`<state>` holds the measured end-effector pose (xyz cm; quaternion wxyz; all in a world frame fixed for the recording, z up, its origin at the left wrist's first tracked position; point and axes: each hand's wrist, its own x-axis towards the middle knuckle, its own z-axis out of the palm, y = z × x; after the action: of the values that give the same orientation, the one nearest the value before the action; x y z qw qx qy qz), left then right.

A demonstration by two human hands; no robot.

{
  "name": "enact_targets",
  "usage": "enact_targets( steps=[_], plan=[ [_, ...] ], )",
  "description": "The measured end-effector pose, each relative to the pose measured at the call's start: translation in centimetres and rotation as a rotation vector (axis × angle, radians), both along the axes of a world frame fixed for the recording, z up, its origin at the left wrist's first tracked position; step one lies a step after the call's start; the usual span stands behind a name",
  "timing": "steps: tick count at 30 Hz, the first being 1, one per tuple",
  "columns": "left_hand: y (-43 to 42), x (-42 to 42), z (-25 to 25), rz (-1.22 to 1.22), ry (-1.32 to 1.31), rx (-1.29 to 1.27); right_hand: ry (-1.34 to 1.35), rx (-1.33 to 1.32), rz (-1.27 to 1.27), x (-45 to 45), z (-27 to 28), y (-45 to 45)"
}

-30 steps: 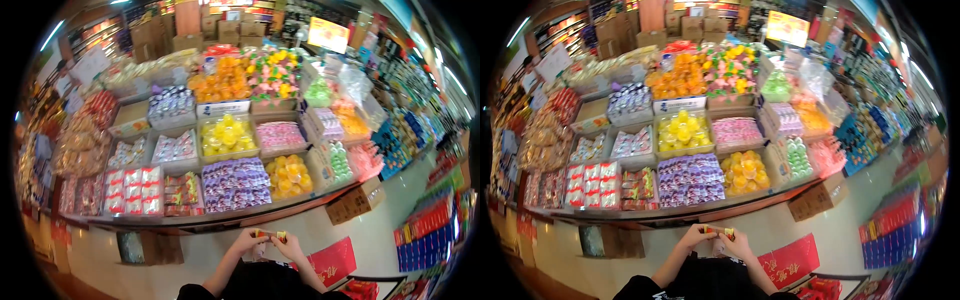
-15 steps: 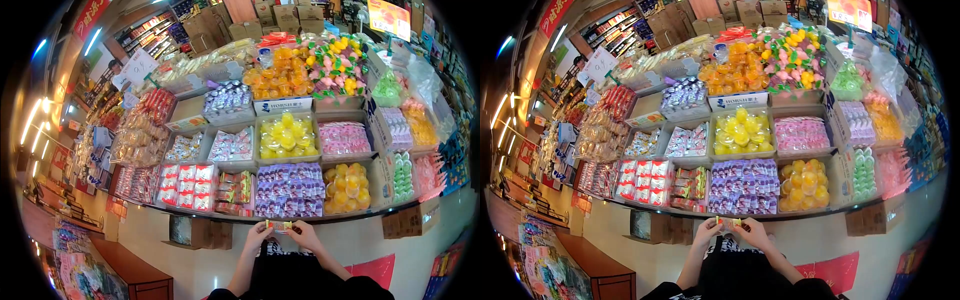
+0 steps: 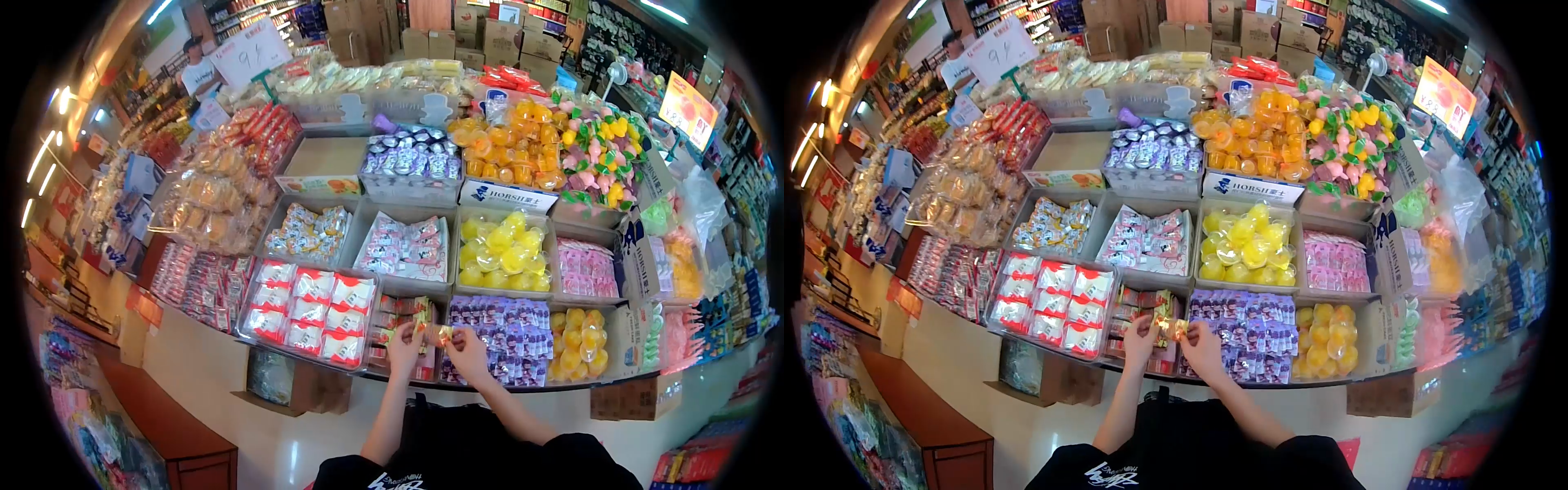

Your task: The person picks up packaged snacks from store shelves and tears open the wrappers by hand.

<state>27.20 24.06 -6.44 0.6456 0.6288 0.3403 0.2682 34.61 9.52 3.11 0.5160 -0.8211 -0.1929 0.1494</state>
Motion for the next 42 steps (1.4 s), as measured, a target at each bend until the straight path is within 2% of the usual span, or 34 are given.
enact_targets(
  steps=[2, 3, 6, 7, 10, 14, 15, 17, 19, 22, 23, 26, 27, 30, 32, 34, 36, 37, 39, 40, 42],
  plan=[
    [1.6, 1.6, -0.5, 0.067, -0.049, 0.038, -0.062, -0.036, 0.015, 1.4, -1.8, 3.1],
    [2.5, 2.3, -1.5, 0.081, 0.054, 0.150, -0.078, -0.051, 0.000, 1.9, -2.4, 4.6],
    [4.8, 3.6, -1.4, 0.041, 0.187, 0.253, -0.101, -0.065, -0.006, 3.7, -5.7, 8.0],
    [5.6, 3.8, -0.8, -0.029, 0.232, 0.204, -0.063, -0.087, -0.015, 4.2, -6.3, 8.7],
    [7.0, 4.7, -1.0, 0.024, 0.250, 0.264, -0.031, -0.105, 0.003, 5.2, -7.4, 10.3],
    [8.1, 5.4, -2.2, 0.022, 0.314, 0.105, -0.015, -0.185, 0.078, 5.8, -9.3, 11.4],
    [8.1, 5.3, -2.3, 0.009, 0.321, 0.140, 0.040, -0.230, 0.083, 5.8, -9.6, 11.6],
    [7.7, 5.2, -2.0, -0.031, 0.379, 0.118, 0.121, -0.133, 0.045, 5.6, -9.6, 11.5],
    [7.2, 5.4, 1.0, -0.074, 0.468, 0.061, 0.224, -0.034, 0.008, 5.2, -8.4, 11.1],
    [6.1, 5.0, -2.7, -0.093, 0.353, 0.415, 0.262, 0.184, -0.043, 3.6, -5.3, 8.8],
    [5.8, 4.9, -2.1, -0.137, 0.315, 0.348, 0.315, 0.227, -0.071, 3.0, -5.6, 7.4],
    [4.5, 4.3, -2.4, -0.161, 0.208, 0.395, 0.400, 0.222, -0.110, 0.1, -4.8, 2.3],
    [4.2, 4.0, -0.8, -0.258, 0.284, 0.212, 0.393, 0.221, -0.101, -1.1, -4.2, 0.9],
    [3.1, 4.0, -3.3, -0.220, 0.217, 0.342, 0.433, 0.235, -0.117, -4.4, -3.8, -3.9],
    [3.0, 4.5, -3.5, -0.226, 0.179, 0.258, 0.426, 0.259, -0.163, -6.2, -3.5, -7.0],
    [3.8, 5.2, -6.9, -0.198, 0.059, 0.396, 0.457, 0.266, -0.204, -7.2, -3.8, -10.2],
    [4.6, 5.9, -7.3, -0.225, 0.051, 0.440, 0.404, 0.311, -0.230, -8.0, -3.4, -13.1],
    [4.6, 5.9, -7.3, -0.245, -0.013, 0.350, 0.375, 0.337, -0.248, -8.5, -3.2, -14.6],
    [4.2, 6.3, -6.4, -0.242, 0.223, 0.654, 0.342, 0.375, -0.281, -9.5, -3.8, -17.6],
    [2.9, 5.7, -4.0, -0.267, 0.089, 0.698, 0.344, 0.422, -0.292, -10.0, -4.1, -19.1],
    [0.8, 6.5, -5.3, -0.257, -0.034, 0.700, 0.340, 0.401, -0.372, -11.8, -3.3, -21.7]
  ],
)
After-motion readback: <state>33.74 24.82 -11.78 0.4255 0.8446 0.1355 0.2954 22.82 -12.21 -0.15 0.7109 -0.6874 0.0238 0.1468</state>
